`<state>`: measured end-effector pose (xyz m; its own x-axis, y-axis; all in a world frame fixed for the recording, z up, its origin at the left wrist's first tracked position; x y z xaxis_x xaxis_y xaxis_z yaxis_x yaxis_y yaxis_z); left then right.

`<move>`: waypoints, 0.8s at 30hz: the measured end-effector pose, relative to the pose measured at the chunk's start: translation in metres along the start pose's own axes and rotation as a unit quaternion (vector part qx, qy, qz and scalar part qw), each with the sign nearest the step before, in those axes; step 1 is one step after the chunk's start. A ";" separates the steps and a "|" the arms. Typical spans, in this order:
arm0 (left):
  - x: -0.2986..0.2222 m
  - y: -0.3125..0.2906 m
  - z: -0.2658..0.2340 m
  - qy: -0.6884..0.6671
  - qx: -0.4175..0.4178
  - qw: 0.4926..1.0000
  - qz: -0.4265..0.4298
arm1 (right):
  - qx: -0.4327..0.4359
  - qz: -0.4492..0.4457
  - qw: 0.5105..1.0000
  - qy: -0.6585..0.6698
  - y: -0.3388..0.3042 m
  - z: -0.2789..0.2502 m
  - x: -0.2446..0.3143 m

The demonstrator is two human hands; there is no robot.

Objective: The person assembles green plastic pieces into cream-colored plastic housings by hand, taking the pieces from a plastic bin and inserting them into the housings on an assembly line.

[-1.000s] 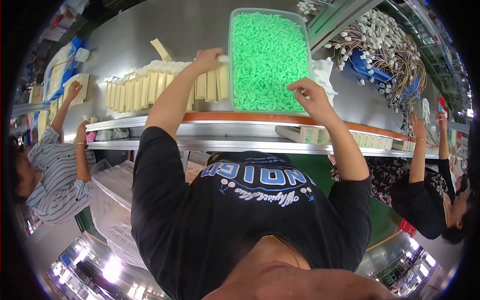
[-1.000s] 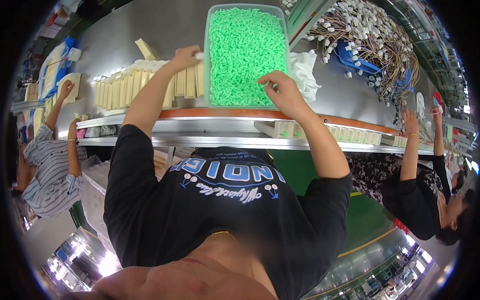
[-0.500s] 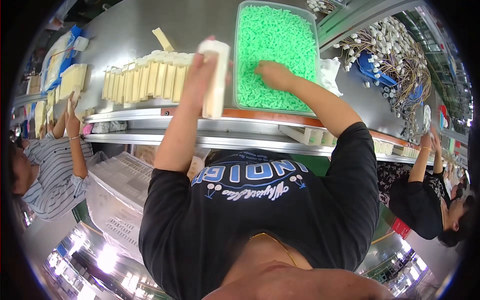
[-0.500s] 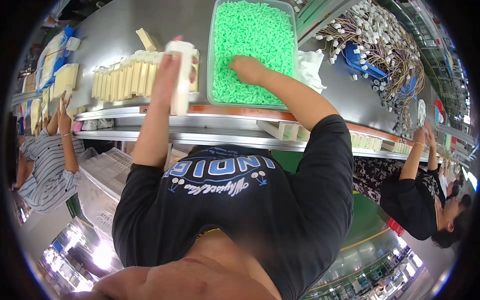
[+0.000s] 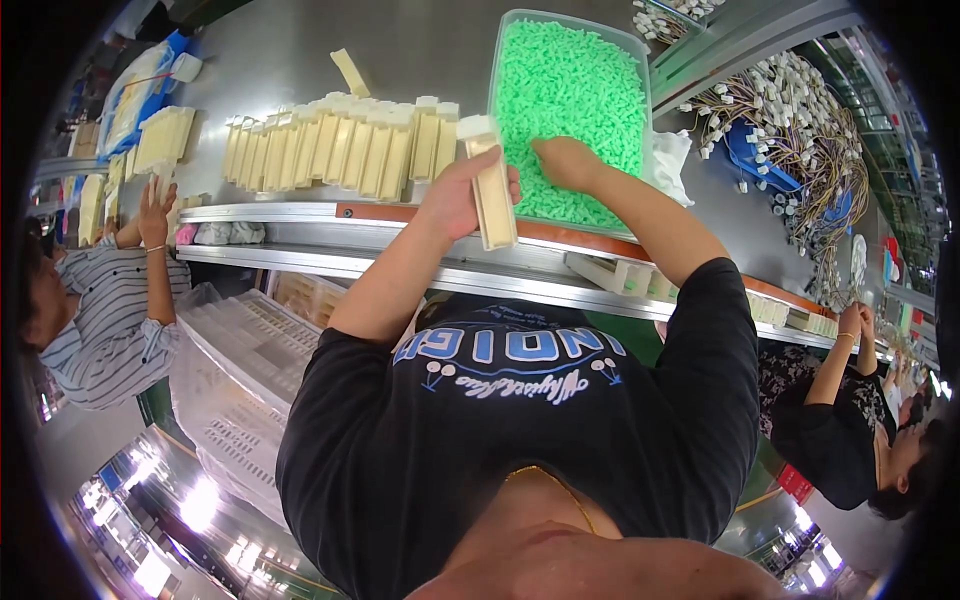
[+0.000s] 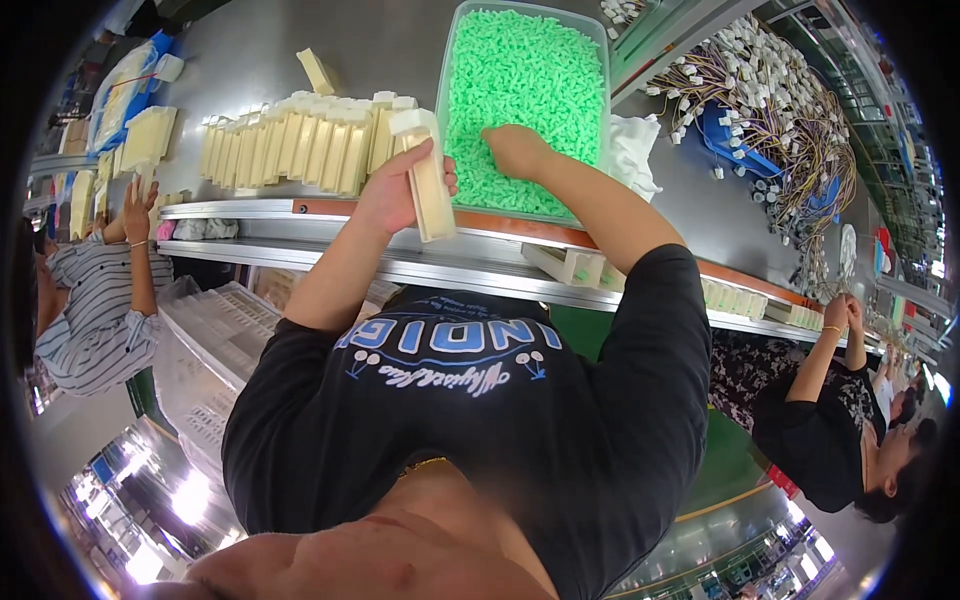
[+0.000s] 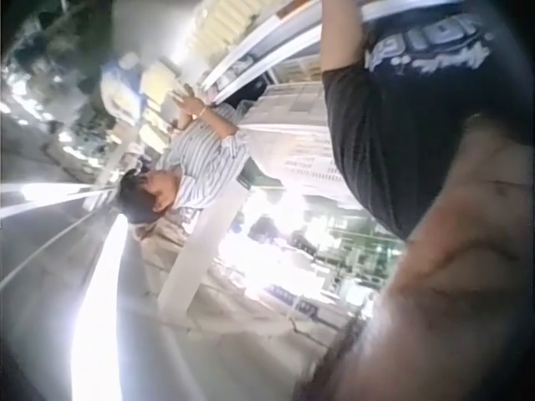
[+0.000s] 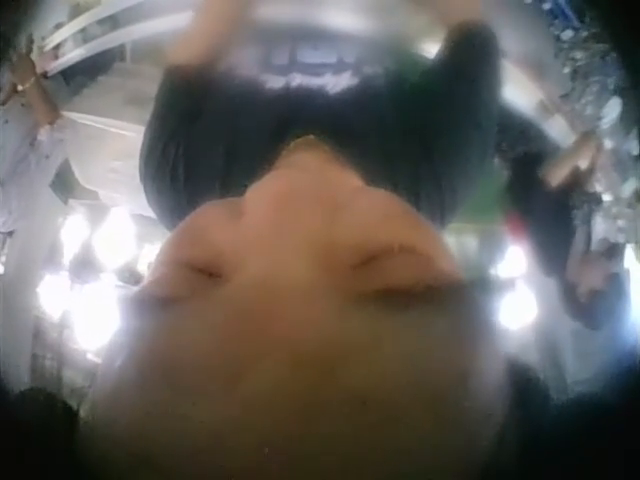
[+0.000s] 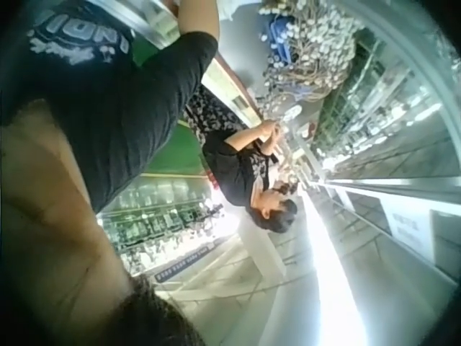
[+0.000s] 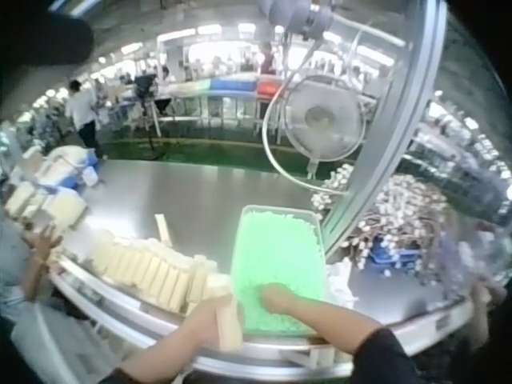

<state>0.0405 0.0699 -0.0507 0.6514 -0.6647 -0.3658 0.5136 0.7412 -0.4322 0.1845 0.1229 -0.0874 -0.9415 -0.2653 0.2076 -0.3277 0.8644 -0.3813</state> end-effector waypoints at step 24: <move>0.022 -0.031 0.036 0.440 0.218 0.847 0.204 | 0.022 0.021 0.839 0.543 -0.117 -0.134 0.064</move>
<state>0.0586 0.0353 -0.0158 0.2540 -0.0158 -0.9671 0.6283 0.7628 0.1526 0.1729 0.0616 0.0913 -0.3332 0.3314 0.8827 -0.3208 0.8405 -0.4367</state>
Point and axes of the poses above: each hand's wrist, its own y-axis towards the middle knuckle, its own z-axis out of the palm, x = y × z, the point moved 5 cm from there along y, towards the middle knuckle, and after that the axes turned 8 degrees about z, right-handed, at the moved point
